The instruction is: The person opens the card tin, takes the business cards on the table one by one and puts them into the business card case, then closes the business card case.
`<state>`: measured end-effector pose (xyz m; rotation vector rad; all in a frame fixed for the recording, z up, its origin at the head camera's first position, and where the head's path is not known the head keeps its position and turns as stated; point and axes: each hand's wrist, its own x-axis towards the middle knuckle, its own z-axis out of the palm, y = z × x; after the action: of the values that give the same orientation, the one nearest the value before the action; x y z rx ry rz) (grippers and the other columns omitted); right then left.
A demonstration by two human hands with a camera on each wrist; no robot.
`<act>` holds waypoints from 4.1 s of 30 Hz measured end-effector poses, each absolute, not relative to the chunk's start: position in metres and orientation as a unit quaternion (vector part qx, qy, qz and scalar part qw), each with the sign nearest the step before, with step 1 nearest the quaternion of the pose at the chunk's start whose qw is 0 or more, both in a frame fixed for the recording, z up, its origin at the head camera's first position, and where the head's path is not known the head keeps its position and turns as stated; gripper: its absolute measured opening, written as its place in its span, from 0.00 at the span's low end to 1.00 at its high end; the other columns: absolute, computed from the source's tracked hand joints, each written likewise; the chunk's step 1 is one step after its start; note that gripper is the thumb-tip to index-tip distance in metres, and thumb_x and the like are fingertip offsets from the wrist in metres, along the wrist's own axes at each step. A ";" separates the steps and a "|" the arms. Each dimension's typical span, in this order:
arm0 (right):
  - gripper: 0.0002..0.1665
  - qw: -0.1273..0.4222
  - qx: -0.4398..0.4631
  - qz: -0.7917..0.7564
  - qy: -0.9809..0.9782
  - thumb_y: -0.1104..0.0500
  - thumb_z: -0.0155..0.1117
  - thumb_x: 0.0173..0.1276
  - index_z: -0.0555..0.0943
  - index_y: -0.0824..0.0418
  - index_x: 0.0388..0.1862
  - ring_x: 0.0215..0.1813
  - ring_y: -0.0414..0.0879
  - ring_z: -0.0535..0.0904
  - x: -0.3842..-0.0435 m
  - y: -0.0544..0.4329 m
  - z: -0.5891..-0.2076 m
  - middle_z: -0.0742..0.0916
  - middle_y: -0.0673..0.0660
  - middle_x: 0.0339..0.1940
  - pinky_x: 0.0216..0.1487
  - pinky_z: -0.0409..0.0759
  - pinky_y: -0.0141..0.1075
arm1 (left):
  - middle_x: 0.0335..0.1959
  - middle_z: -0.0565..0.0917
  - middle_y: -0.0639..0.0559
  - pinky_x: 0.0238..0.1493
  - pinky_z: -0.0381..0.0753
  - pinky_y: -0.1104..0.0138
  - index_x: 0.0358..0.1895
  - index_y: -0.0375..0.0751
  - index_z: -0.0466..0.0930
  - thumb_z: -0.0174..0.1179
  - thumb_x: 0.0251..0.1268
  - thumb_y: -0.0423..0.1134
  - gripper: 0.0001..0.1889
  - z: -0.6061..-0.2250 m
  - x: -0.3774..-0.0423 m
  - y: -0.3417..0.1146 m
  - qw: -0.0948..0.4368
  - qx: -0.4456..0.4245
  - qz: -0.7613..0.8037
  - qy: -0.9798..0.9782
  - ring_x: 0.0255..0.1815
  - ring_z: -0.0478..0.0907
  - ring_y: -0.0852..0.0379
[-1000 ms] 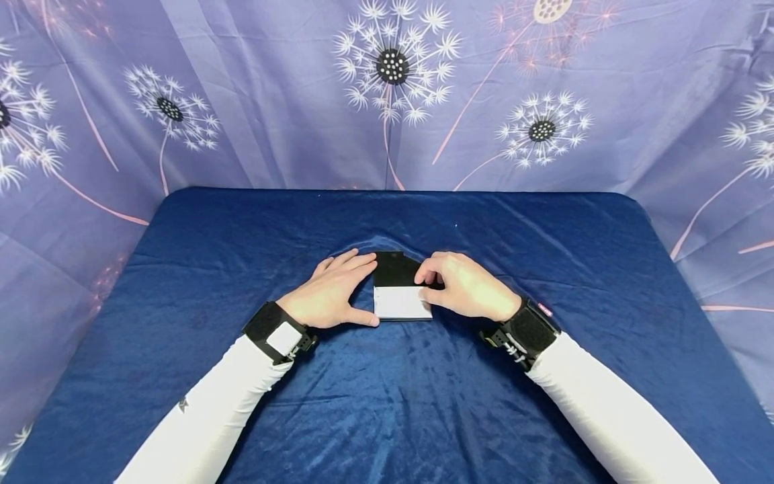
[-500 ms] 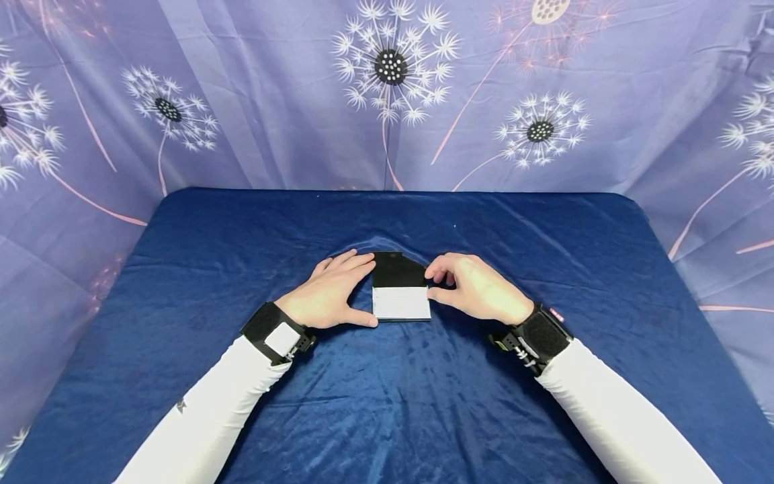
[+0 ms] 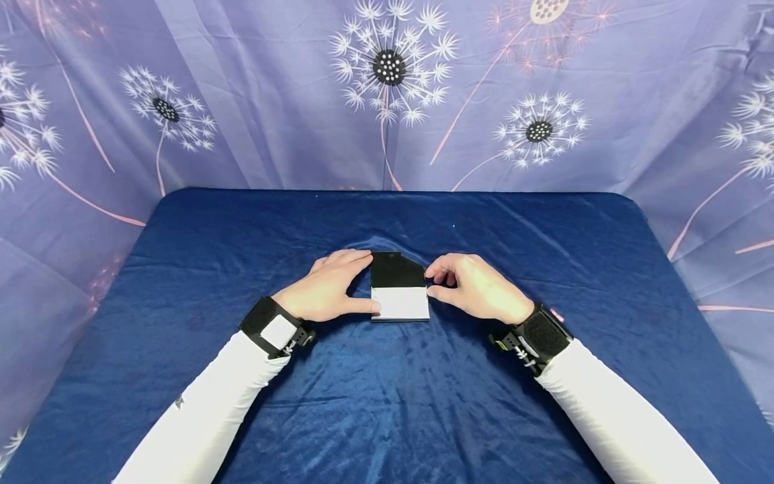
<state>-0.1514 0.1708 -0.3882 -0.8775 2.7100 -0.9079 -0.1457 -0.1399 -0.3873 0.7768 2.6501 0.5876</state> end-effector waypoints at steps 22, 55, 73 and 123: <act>0.10 0.071 -0.272 -0.325 0.903 0.61 0.72 0.73 0.89 0.60 0.51 0.37 0.42 0.81 -0.153 0.171 -0.389 0.87 0.48 0.35 0.41 0.80 0.40 | 0.68 0.74 0.42 0.63 0.65 0.46 0.73 0.41 0.78 0.52 0.87 0.42 0.21 -0.385 -0.178 -0.131 0.127 0.235 0.253 0.930 0.66 0.66 0.41; 0.07 0.053 -0.241 -0.342 0.907 0.64 0.67 0.77 0.90 0.59 0.49 0.36 0.43 0.83 -0.170 0.154 -0.394 0.90 0.51 0.38 0.41 0.80 0.41 | 0.51 0.87 0.48 0.54 0.81 0.57 0.63 0.41 0.82 0.55 0.85 0.36 0.12 -0.386 -0.178 -0.130 0.089 0.222 0.358 0.903 0.49 0.83 0.52; 0.05 0.033 -0.255 -0.348 0.902 0.61 0.69 0.78 0.90 0.56 0.44 0.34 0.41 0.83 -0.165 0.156 -0.391 0.90 0.49 0.35 0.39 0.79 0.40 | 0.45 0.86 0.50 0.47 0.78 0.58 0.58 0.42 0.84 0.57 0.85 0.39 0.10 -0.382 -0.166 -0.134 0.086 0.235 0.368 0.895 0.41 0.79 0.53; 0.14 0.090 -0.285 -0.327 0.896 0.61 0.75 0.72 0.90 0.58 0.55 0.38 0.41 0.82 -0.143 0.166 -0.395 0.88 0.51 0.45 0.37 0.80 0.39 | 0.59 0.81 0.51 0.49 0.80 0.61 0.70 0.44 0.81 0.79 0.63 0.46 0.33 -0.385 -0.134 -0.135 0.117 0.340 0.251 0.899 0.47 0.79 0.56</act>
<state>-0.1430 0.1661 -0.3951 -0.8483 2.6658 -0.9722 -0.1343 -0.1350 -0.3854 0.9936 2.6306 0.7353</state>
